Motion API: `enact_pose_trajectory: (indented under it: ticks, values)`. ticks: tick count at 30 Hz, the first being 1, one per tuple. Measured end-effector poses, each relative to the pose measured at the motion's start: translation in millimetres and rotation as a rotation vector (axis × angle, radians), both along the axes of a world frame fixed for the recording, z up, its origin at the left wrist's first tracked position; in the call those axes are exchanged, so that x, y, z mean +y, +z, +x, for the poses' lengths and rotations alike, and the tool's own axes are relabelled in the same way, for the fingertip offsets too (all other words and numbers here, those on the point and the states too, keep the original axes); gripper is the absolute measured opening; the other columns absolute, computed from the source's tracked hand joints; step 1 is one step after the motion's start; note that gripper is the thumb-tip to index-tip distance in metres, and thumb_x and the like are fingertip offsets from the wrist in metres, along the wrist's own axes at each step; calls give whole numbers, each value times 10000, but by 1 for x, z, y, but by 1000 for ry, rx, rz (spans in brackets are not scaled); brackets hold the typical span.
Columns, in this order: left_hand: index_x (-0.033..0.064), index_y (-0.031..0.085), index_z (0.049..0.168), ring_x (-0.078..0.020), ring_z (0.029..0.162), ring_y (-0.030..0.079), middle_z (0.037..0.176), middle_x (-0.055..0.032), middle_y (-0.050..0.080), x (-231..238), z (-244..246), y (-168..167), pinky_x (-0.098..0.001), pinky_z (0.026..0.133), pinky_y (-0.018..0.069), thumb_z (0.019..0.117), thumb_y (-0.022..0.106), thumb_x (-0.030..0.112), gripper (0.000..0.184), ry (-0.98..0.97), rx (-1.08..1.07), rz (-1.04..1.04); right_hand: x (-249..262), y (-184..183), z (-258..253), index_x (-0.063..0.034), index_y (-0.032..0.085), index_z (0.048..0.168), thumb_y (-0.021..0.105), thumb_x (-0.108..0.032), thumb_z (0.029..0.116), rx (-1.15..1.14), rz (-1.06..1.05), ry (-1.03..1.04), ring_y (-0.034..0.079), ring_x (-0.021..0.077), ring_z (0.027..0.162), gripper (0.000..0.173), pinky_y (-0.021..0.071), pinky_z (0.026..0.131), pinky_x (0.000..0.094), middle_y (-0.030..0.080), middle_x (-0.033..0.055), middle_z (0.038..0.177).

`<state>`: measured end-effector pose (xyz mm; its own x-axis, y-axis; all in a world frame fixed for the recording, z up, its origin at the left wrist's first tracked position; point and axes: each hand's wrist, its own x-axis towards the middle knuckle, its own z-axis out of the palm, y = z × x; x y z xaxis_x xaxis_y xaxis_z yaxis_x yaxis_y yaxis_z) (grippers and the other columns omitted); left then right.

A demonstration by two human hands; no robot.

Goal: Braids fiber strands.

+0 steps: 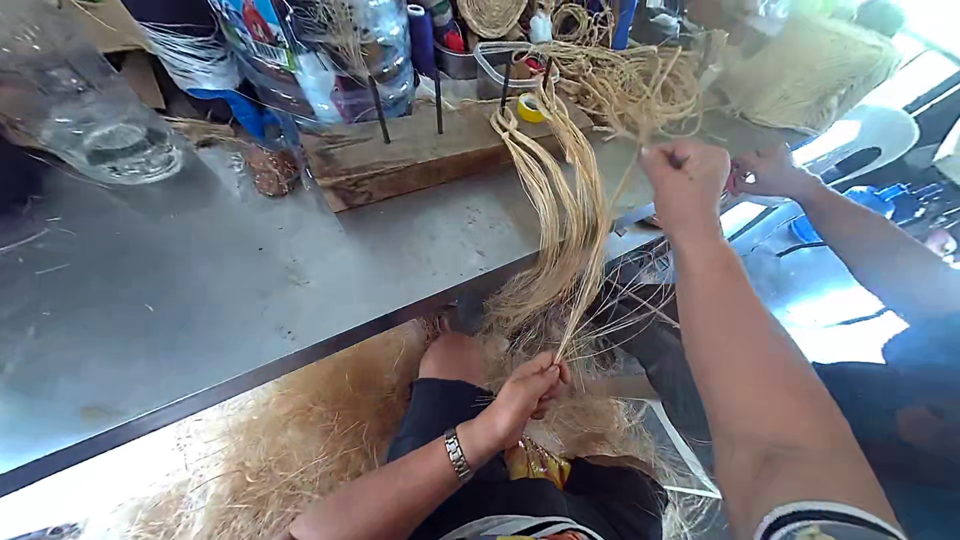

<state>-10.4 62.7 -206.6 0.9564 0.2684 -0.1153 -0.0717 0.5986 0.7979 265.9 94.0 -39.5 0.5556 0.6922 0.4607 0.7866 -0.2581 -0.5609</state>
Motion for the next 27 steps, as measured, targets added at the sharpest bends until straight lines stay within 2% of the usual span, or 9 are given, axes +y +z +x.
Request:
enact_pose_trajectory:
  ticks: [5,9,12,16,19,22,23,25,27]
  values:
    - [182,543,983,28,473,318,610,138,382,10,14,8,-143,442,273,1047,303,154,250,69,-65,-105,84,10,15,3,715,1076,570,-279,1027,-19,-16,37,644,198,904,322,501,888,431,697,132,969]
    - [168,541,970,24,466,324,604,131,376,26,29,25,-138,434,283,1062,278,141,280,135,-113,-176,133,9,21,-33,732,1080,569,-272,1021,-10,-23,26,656,177,905,295,507,875,421,715,98,975]
    - [164,536,967,11,463,322,601,119,363,35,39,30,-149,430,287,1078,263,149,295,149,-135,-230,155,3,28,-36,727,1071,574,-257,1012,13,-42,-21,654,199,948,276,496,900,444,709,104,1005]
    - [158,524,965,2,456,316,593,107,354,36,46,30,-154,424,283,1089,246,154,304,148,-125,-281,163,-5,33,-39,719,1091,594,-295,1010,64,-231,-82,642,279,1072,296,479,951,534,691,151,1114]
    - [154,526,965,1,455,321,594,106,357,26,45,24,-155,425,291,1086,247,155,304,134,-97,-300,151,-9,31,-68,714,1159,604,-305,1005,59,-313,-99,652,298,1102,303,482,954,568,701,146,1158]
    - [152,532,970,-1,465,330,602,105,366,15,43,19,-155,435,301,1097,239,175,320,132,-69,-314,112,-10,20,-75,661,1312,601,-282,994,-60,-229,-56,595,331,1247,384,442,1060,569,654,171,1301]
    - [152,532,973,-1,472,340,605,106,373,11,42,18,-154,444,313,1096,233,179,325,133,-62,-315,92,-14,13,-53,662,1297,599,-272,992,-79,-136,-16,612,306,1199,381,469,1039,514,656,175,1270]
    - [150,538,980,0,487,363,609,109,394,2,39,14,-155,464,332,1089,233,178,325,145,-53,-315,41,-28,-11,-8,674,1184,578,-256,1013,-1,5,75,657,182,976,316,540,896,371,685,132,1088]
    - [143,547,991,-4,499,376,615,107,407,-8,36,8,-162,481,343,1084,239,176,324,151,-40,-300,-17,-53,-41,12,673,1086,562,-263,1035,205,2,111,651,120,792,301,565,768,343,679,84,904]
